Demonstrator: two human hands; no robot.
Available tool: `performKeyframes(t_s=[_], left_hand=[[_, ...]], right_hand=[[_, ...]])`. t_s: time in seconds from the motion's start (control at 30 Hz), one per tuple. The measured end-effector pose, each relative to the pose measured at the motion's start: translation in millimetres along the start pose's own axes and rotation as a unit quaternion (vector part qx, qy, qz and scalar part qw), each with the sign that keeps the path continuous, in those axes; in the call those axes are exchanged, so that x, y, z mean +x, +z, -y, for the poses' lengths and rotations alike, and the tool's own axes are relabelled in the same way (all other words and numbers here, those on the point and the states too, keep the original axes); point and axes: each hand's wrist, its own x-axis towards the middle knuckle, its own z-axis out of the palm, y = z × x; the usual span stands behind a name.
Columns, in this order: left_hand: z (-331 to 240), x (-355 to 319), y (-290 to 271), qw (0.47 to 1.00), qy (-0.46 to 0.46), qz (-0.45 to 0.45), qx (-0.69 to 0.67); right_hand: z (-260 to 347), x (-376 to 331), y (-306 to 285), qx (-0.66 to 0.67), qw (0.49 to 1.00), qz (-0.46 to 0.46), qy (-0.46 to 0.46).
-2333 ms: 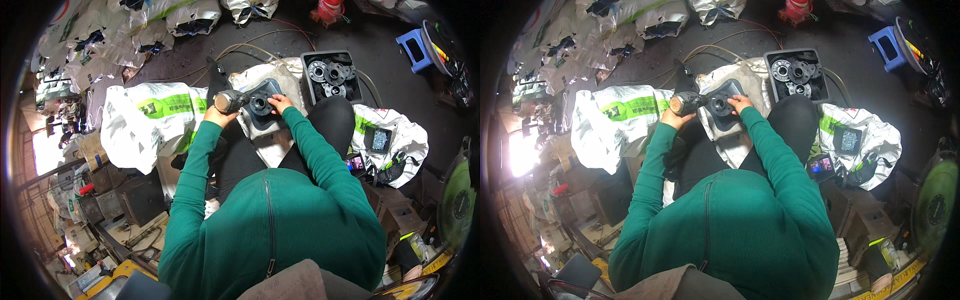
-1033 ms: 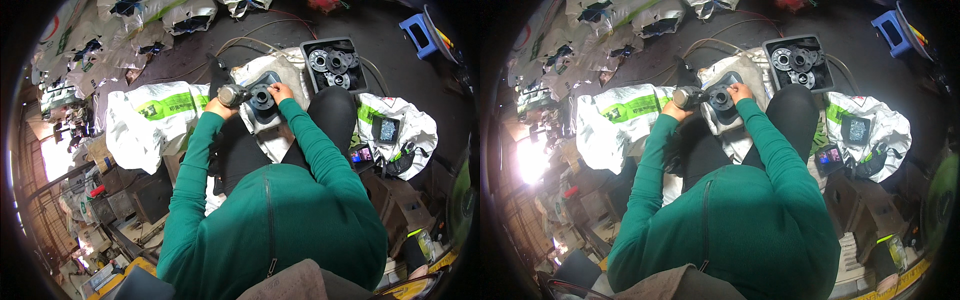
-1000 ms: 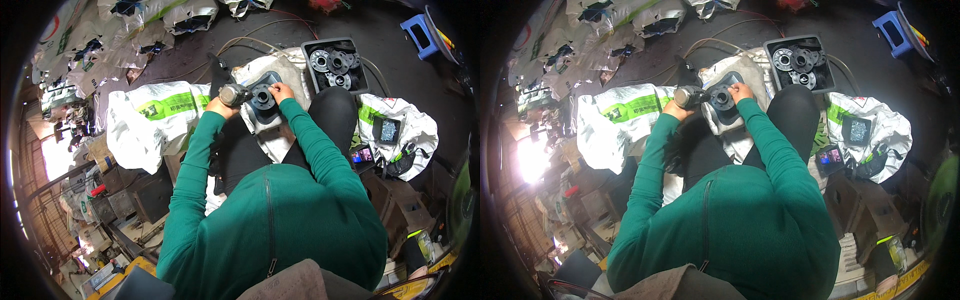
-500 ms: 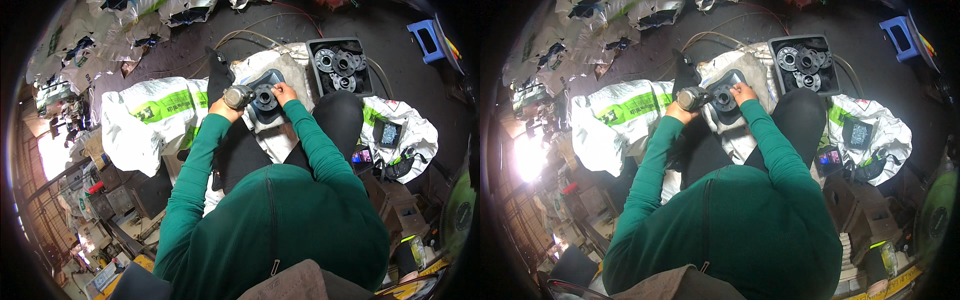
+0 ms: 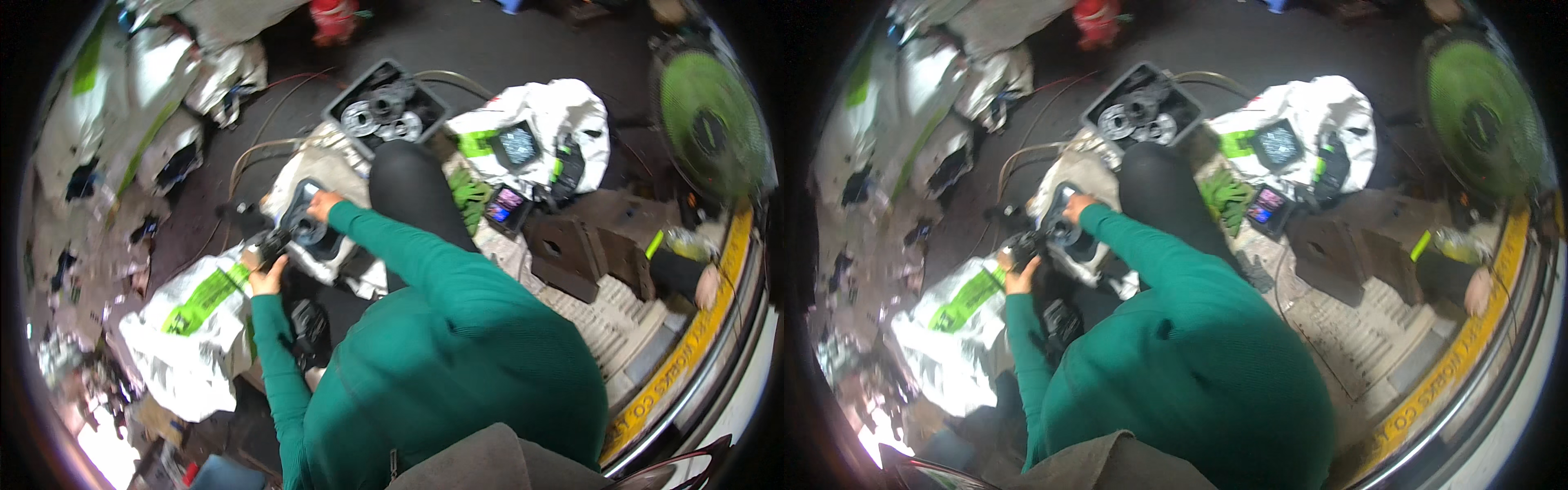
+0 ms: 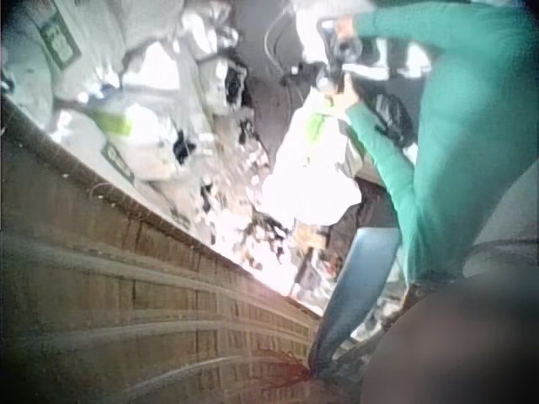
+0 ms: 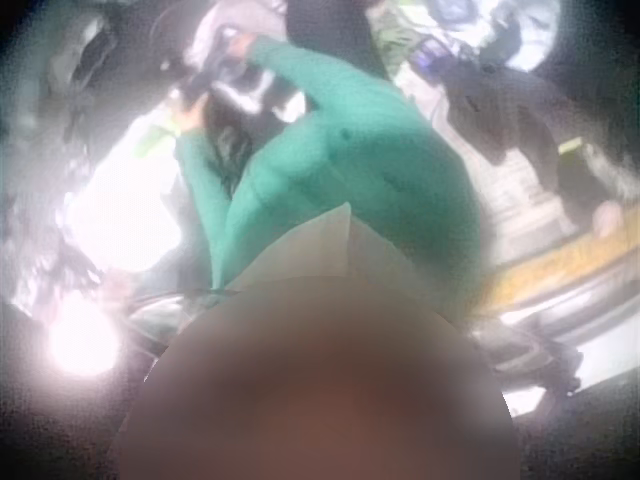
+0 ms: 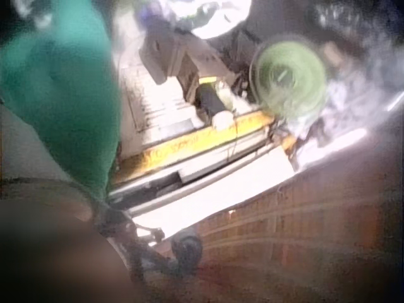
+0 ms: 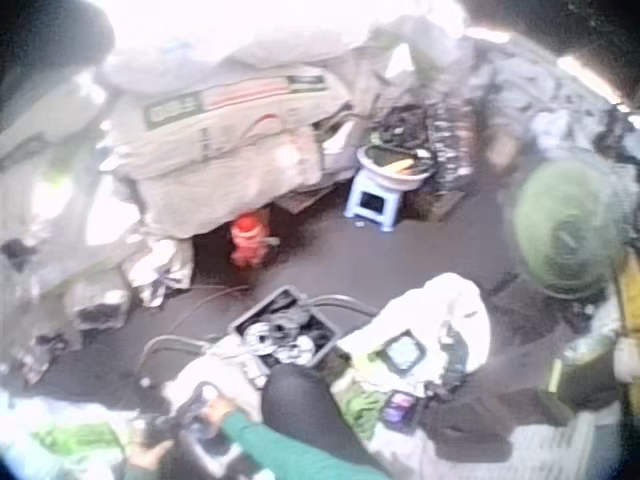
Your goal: The person sits on the floor and uses a cordless impact driver to fasten bolts into a dark mechanical housing. They repeatedly pick up bolts, insert them into holes, and tighten them with the tool, working on multiple bolt locations on the same part.
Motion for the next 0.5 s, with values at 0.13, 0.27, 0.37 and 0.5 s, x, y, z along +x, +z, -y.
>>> performKeyframes(t_s=[0.13, 0.27, 0.37, 0.5], left_hand=[[-8, 3, 2, 0.994, 0.021, 0.016, 0.103], [-27, 9, -2, 0.991, 0.047, 0.023, 0.122], [-44, 8, -1, 0.955, -0.296, 0.024, -0.014], [-60, -9, 3, 0.995, -0.055, 0.051, 0.064]], right_hand=[[0, -7, -9, -0.026, 1.000, 0.014, 0.006], [-3, 1, -9, -0.009, 0.999, -0.020, -0.038], [-10, 0, -3, -0.016, 0.998, -0.024, -0.053], [-9, -7, -5, -0.001, 0.998, -0.035, -0.049]])
